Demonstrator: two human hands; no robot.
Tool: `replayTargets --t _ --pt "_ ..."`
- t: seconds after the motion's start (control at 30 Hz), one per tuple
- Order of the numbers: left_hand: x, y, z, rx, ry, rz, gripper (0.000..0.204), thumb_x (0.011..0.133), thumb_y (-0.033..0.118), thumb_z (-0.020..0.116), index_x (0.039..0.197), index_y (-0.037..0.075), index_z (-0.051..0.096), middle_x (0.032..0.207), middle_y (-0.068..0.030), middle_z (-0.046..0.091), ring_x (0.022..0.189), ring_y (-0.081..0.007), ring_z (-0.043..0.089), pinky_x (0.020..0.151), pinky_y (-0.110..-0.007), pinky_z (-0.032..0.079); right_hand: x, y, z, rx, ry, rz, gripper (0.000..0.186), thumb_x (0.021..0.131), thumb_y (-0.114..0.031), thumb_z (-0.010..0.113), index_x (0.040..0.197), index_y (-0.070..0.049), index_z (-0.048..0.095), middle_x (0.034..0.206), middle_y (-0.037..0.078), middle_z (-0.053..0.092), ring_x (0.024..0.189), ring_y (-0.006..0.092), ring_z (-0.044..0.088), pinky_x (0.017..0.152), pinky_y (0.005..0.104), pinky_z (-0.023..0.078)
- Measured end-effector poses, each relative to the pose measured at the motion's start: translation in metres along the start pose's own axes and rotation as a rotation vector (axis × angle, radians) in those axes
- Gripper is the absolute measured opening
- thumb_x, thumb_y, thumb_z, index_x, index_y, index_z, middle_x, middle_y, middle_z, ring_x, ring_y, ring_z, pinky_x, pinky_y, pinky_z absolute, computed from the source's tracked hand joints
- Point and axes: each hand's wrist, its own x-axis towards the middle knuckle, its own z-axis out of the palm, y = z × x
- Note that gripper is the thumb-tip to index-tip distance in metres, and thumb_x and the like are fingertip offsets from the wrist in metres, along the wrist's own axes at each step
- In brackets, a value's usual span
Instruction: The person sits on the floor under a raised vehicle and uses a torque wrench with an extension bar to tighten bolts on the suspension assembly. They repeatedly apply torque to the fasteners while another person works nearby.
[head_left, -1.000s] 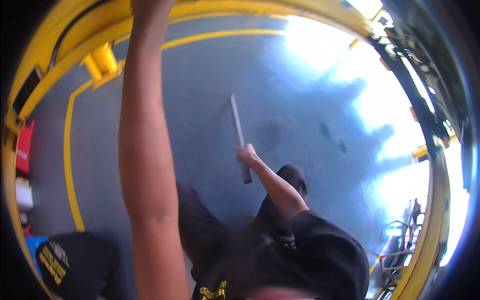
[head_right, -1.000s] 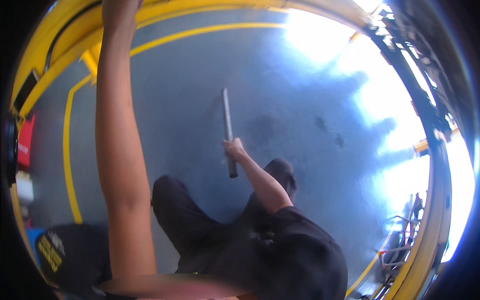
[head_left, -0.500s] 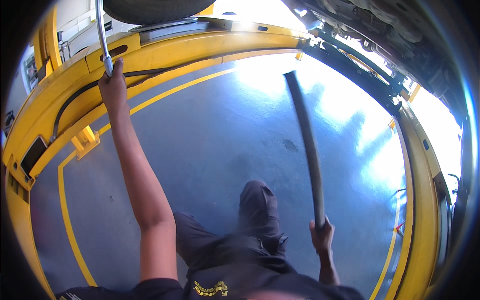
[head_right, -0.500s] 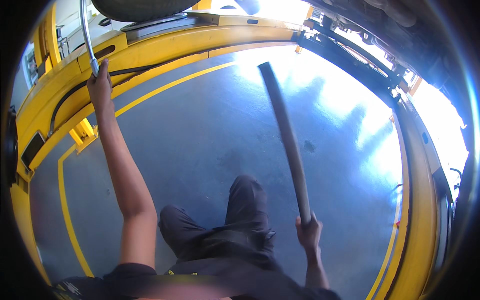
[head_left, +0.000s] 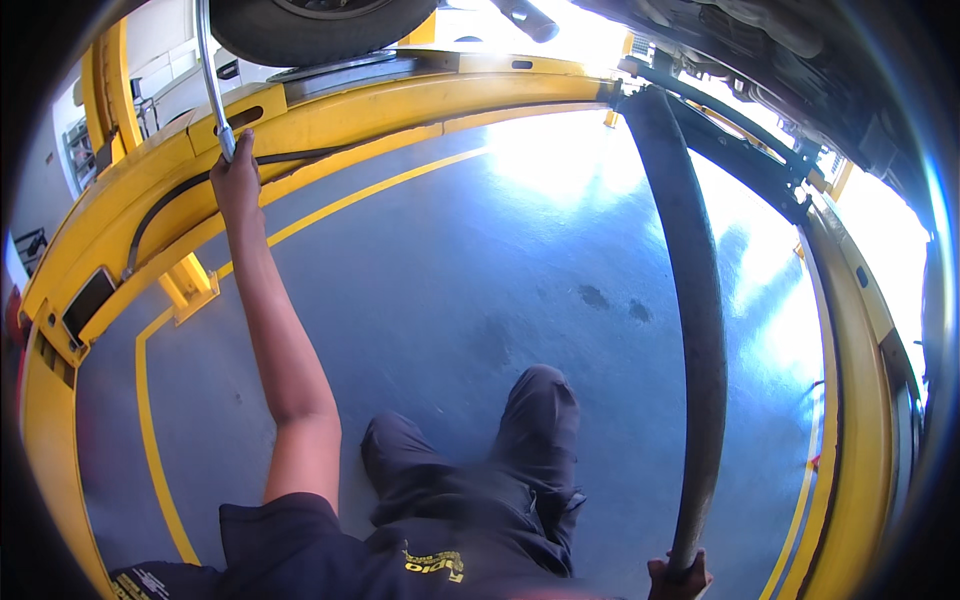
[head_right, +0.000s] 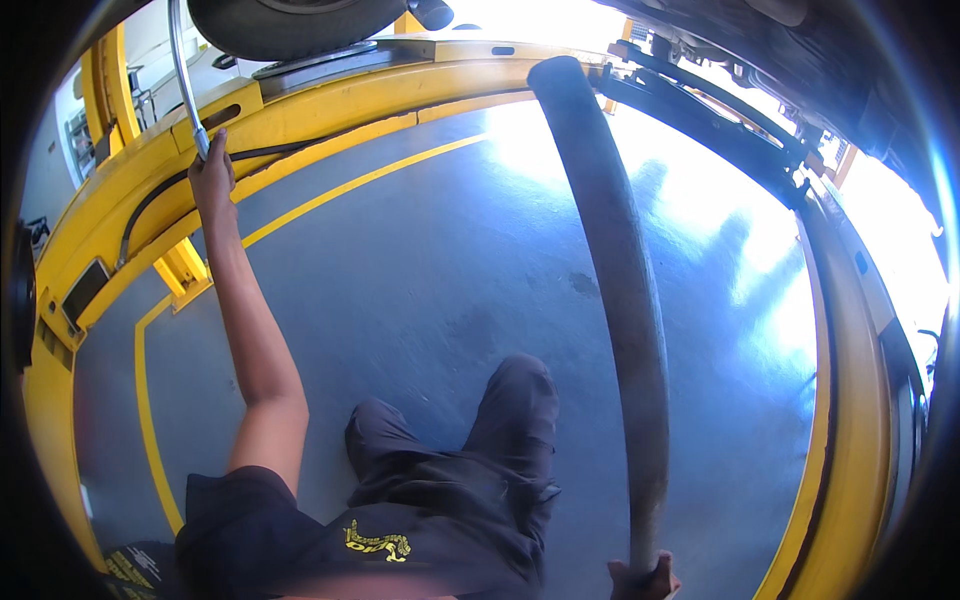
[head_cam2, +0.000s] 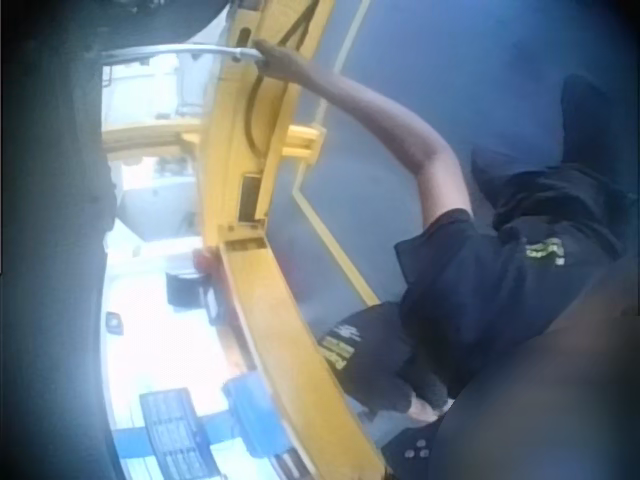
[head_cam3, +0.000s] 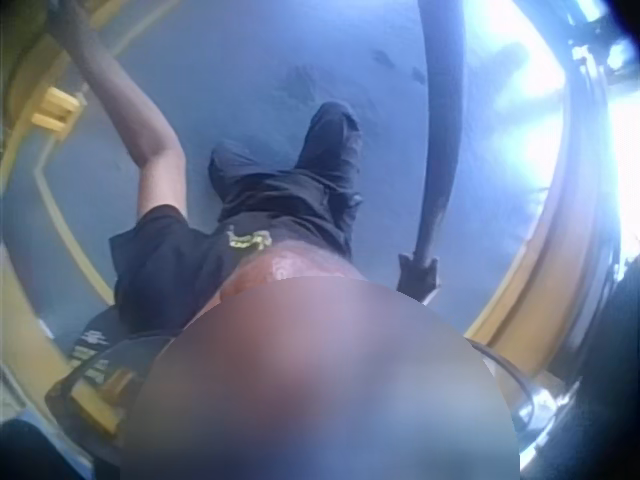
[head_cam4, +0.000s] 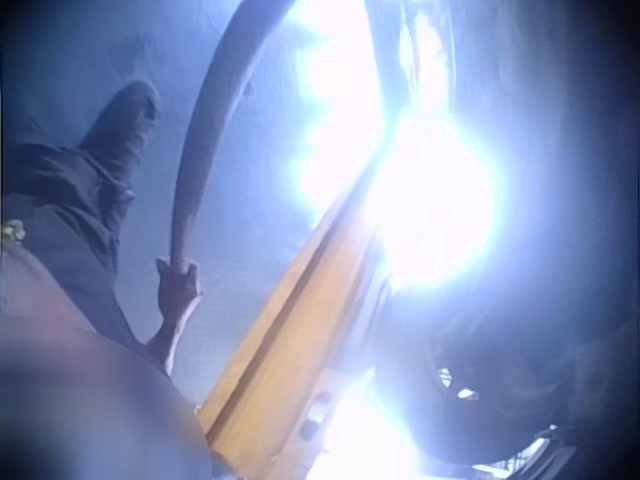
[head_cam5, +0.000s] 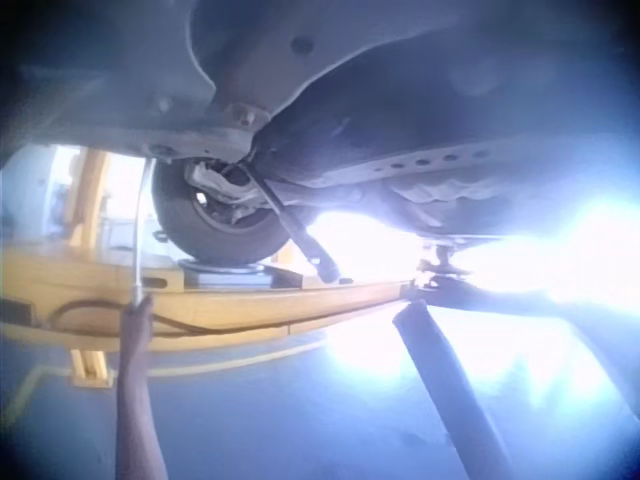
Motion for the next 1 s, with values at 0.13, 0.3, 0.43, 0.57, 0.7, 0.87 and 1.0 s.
replayTargets --t 0.13,0.3,0.43,0.57,0.7,0.87,1.0 --pt "0.001 -0.002 -0.003 0.017 -0.013 0.017 0.046 0.096 0.038 0.080 0.071 0.015 0.049 0.061 0.0047 0.039 0.055 -0.0062 0.032 0.054 -0.029 0.026 -0.007 -0.018 -0.019 -0.268 0.075 -0.061 0.044 0.086 -0.017 0.092 0.114 0.006 0.067 0.082 0.005 0.065 0.071 0.0164 0.054 0.062 0.0356 0.052" --pt "0.001 -0.001 -0.006 0.033 -0.016 0.033 0.047 0.095 0.038 0.081 0.070 0.015 0.049 0.061 0.0043 0.039 0.056 -0.0071 0.033 0.056 -0.030 0.027 0.001 -0.039 -0.031 -0.313 0.115 -0.095 0.040 0.086 -0.012 0.091 0.114 0.005 0.068 0.080 0.003 0.064 0.071 0.0153 0.053 0.062 0.0338 0.051" --pt "0.001 0.000 -0.007 0.028 -0.021 0.039 0.047 0.095 0.038 0.080 0.070 0.014 0.049 0.062 0.0034 0.040 0.057 -0.0082 0.033 0.057 -0.031 0.028 0.012 -0.045 -0.038 0.084 0.129 -0.133 0.035 0.085 -0.005 0.090 0.112 0.001 0.069 0.082 0.000 0.061 0.076 0.0124 0.053 0.064 0.0291 0.050" --pt "0.002 -0.002 -0.008 0.074 0.001 0.011 0.047 0.096 0.039 0.080 0.071 0.013 0.050 0.063 0.0026 0.040 0.058 -0.0085 0.034 0.057 -0.031 0.029 0.018 -0.056 -0.053 -0.180 0.151 -0.246 0.030 0.085 -0.006 0.090 0.106 -0.002 0.068 0.082 -0.003 0.056 0.076 0.0115 0.050 0.066 0.0290 0.049" --pt "0.003 -0.003 -0.008 0.027 -0.021 0.038 0.046 0.096 0.040 0.080 0.072 0.014 0.050 0.063 0.0027 0.040 0.058 -0.0090 0.034 0.058 -0.031 0.029 0.023 -0.082 -0.063 -0.243 0.152 -0.320 0.030 0.083 -0.010 0.092 0.096 -0.002 0.066 0.077 -0.001 0.053 0.071 0.0127 0.047 0.065 0.0333 0.046" --pt "0.002 -0.002 -0.007 0.058 -0.005 0.015 0.048 0.096 0.040 0.080 0.070 0.014 0.049 0.063 0.0024 0.041 0.058 -0.0098 0.034 0.059 -0.031 0.029 0.023 -0.116 -0.072 -0.238 0.094 -0.166 0.034 0.079 -0.017 0.094 0.093 -0.004 0.066 0.076 0.003 0.060 0.068 0.0163 0.054 0.065 0.0351 0.048" --pt "-0.001 0.001 -0.006 0.094 0.015 0.029 0.050 0.097 0.044 0.078 0.070 0.012 0.049 0.063 0.0012 0.041 0.059 -0.0102 0.035 0.061 -0.033 0.030 0.027 -0.118 -0.084 -0.187 -0.095 -0.260 0.033 0.083 -0.021 0.090 0.103 -0.006 0.069 0.085 0.009 0.071 0.074 0.0179 0.065 0.068 0.0353 0.051"
